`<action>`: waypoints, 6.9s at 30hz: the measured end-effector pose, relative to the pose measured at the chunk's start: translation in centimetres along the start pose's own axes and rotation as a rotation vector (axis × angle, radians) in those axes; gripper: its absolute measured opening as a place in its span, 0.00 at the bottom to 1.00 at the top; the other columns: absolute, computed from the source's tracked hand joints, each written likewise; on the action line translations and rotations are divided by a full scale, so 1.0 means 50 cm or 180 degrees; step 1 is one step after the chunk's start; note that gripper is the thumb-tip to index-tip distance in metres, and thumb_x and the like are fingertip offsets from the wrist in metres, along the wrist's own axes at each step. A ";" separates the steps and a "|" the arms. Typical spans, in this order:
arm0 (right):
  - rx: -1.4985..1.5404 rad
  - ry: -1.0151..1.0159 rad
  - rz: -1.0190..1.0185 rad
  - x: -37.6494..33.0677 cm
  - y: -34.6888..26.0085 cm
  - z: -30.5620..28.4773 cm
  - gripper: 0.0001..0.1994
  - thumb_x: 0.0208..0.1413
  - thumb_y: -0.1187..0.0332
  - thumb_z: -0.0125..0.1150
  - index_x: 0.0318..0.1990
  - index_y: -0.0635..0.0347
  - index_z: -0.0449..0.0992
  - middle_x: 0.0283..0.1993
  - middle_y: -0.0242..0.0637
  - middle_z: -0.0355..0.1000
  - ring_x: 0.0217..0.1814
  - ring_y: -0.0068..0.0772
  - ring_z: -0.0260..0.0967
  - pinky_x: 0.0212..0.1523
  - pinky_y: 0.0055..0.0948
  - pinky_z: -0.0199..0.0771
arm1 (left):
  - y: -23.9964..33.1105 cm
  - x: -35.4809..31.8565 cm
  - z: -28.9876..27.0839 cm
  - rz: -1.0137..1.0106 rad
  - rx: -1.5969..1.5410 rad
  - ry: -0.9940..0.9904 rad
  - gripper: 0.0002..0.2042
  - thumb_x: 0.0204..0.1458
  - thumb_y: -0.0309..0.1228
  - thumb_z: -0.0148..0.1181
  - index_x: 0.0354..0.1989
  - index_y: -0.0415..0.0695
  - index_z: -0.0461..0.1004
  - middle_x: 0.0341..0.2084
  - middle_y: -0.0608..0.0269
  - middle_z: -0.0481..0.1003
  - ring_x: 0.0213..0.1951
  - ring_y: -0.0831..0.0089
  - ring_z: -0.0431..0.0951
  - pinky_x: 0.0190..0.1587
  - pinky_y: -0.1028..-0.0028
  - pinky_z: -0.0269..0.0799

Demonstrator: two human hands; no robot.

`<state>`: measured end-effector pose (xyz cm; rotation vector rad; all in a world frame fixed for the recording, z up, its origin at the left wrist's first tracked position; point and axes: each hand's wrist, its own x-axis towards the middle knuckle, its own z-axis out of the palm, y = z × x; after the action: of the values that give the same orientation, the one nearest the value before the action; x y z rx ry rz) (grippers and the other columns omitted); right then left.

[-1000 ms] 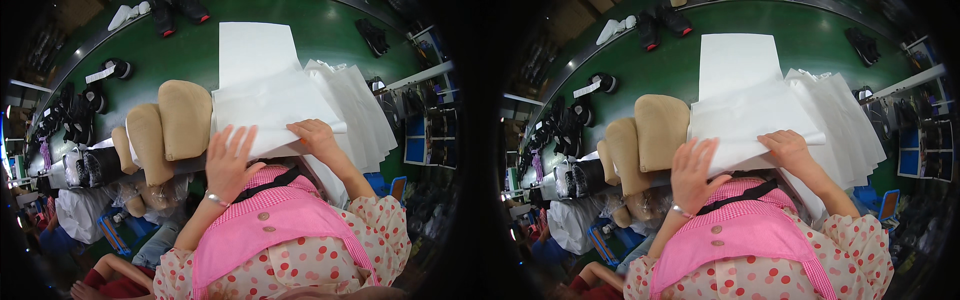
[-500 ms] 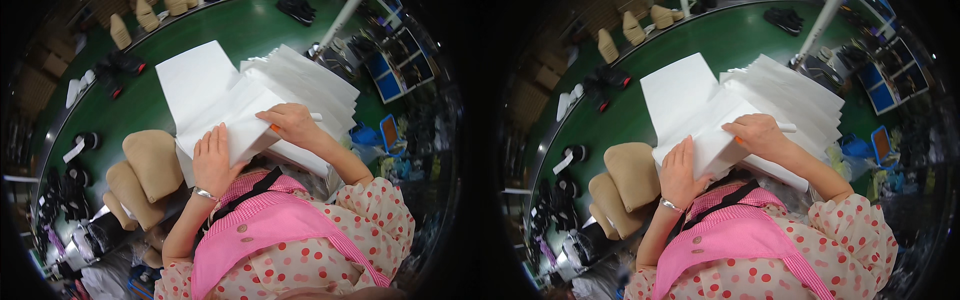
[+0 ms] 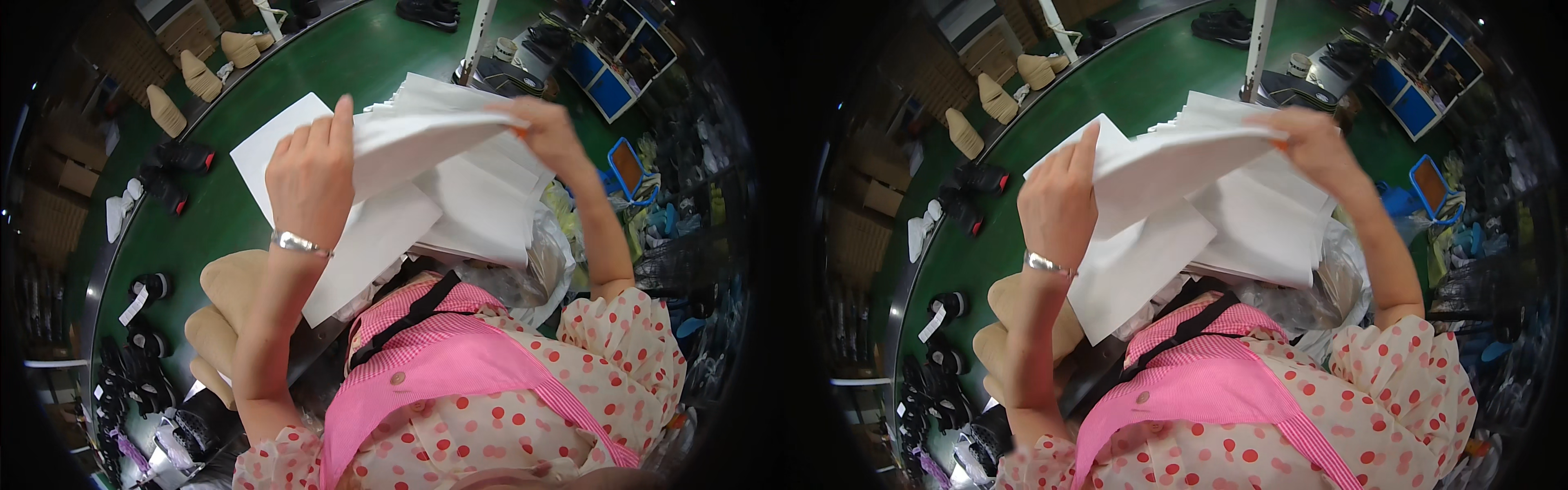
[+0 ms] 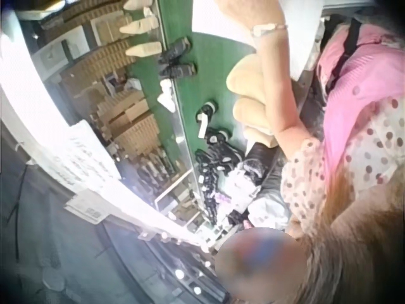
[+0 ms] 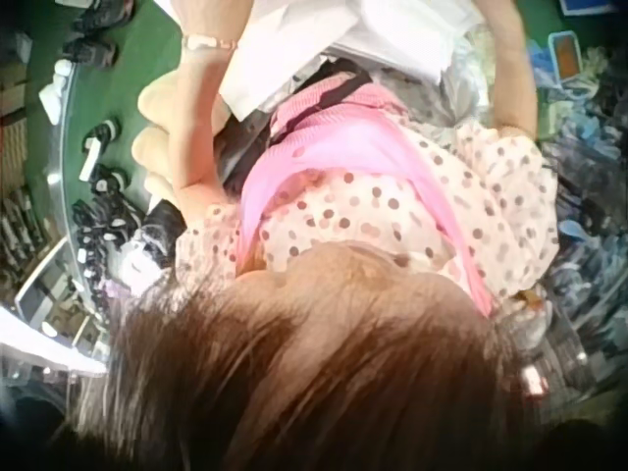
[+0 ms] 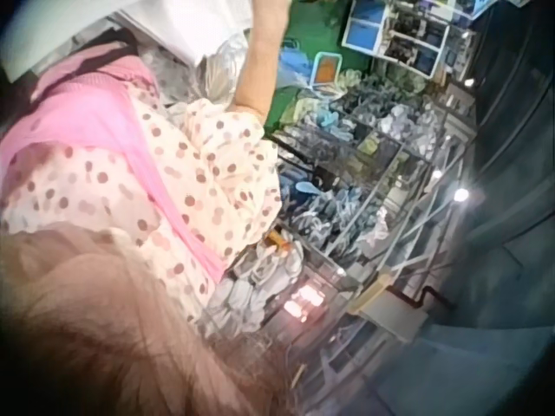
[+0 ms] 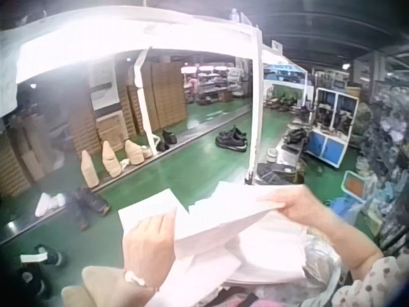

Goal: The person repeatedly cuts white paper sheets using an orange utility knife on a green workbench. They handle the sheets one at a time, align them, cut, and stack the cut pieces.

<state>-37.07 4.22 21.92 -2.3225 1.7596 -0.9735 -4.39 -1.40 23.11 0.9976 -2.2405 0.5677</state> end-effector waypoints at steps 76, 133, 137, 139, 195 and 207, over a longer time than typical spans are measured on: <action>-0.0776 -0.0500 -0.0575 -0.044 0.207 0.550 0.23 0.54 0.65 0.59 0.60 0.50 0.69 0.63 0.40 0.63 0.67 0.47 0.56 0.65 0.49 0.53 | 0.093 -0.446 0.108 -0.2012 -0.1830 -0.2099 0.24 0.47 0.30 0.63 0.56 0.49 0.70 0.48 0.61 0.74 0.46 0.63 0.76 0.45 0.67 0.75; 0.0105 -0.1898 -0.1991 -0.067 -0.268 0.493 0.05 0.43 0.69 0.65 0.23 0.57 0.75 0.22 0.36 0.70 0.27 0.39 0.71 0.28 0.37 0.71 | 0.081 -0.573 0.063 -0.1888 -0.0682 -0.1023 0.06 0.45 0.29 0.55 0.32 0.47 0.74 0.27 0.67 0.72 0.34 0.69 0.74 0.39 0.72 0.70; 0.0184 -0.1981 -0.1787 -0.063 -0.264 0.487 0.06 0.43 0.68 0.67 0.23 0.57 0.75 0.22 0.36 0.71 0.27 0.39 0.71 0.28 0.38 0.70 | 0.080 -0.561 0.061 -0.1941 -0.0698 -0.0824 0.08 0.46 0.29 0.58 0.36 0.46 0.75 0.28 0.65 0.72 0.35 0.68 0.74 0.40 0.70 0.70; 0.0226 -0.2020 -0.1701 -0.064 -0.258 0.486 0.08 0.44 0.66 0.67 0.23 0.58 0.75 0.22 0.37 0.70 0.27 0.40 0.71 0.29 0.38 0.70 | 0.079 -0.543 0.044 -0.2028 -0.0733 -0.0458 0.08 0.47 0.29 0.60 0.37 0.45 0.75 0.29 0.64 0.73 0.35 0.67 0.74 0.41 0.69 0.70; 0.1149 -0.2056 -0.1285 -0.081 -0.224 0.515 0.07 0.49 0.66 0.65 0.30 0.56 0.73 0.27 0.37 0.72 0.30 0.40 0.71 0.31 0.36 0.69 | 0.082 -0.519 0.103 -0.6122 -0.5010 -0.0845 0.24 0.57 0.42 0.60 0.52 0.34 0.64 0.37 0.53 0.74 0.34 0.71 0.79 0.37 0.75 0.78; 0.1134 -0.1690 -0.0817 -0.068 -0.198 0.485 0.05 0.51 0.73 0.60 0.36 0.57 0.76 0.33 0.37 0.74 0.36 0.42 0.72 0.35 0.35 0.72 | 0.057 -0.601 0.139 -0.5429 -0.3714 0.0253 0.32 0.55 0.25 0.59 0.68 0.42 0.51 0.50 0.49 0.67 0.34 0.70 0.78 0.38 0.73 0.78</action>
<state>-16.65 3.12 5.22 -2.3118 1.0205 -0.5536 6.76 11.47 -2.74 1.5276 -0.6229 -1.2135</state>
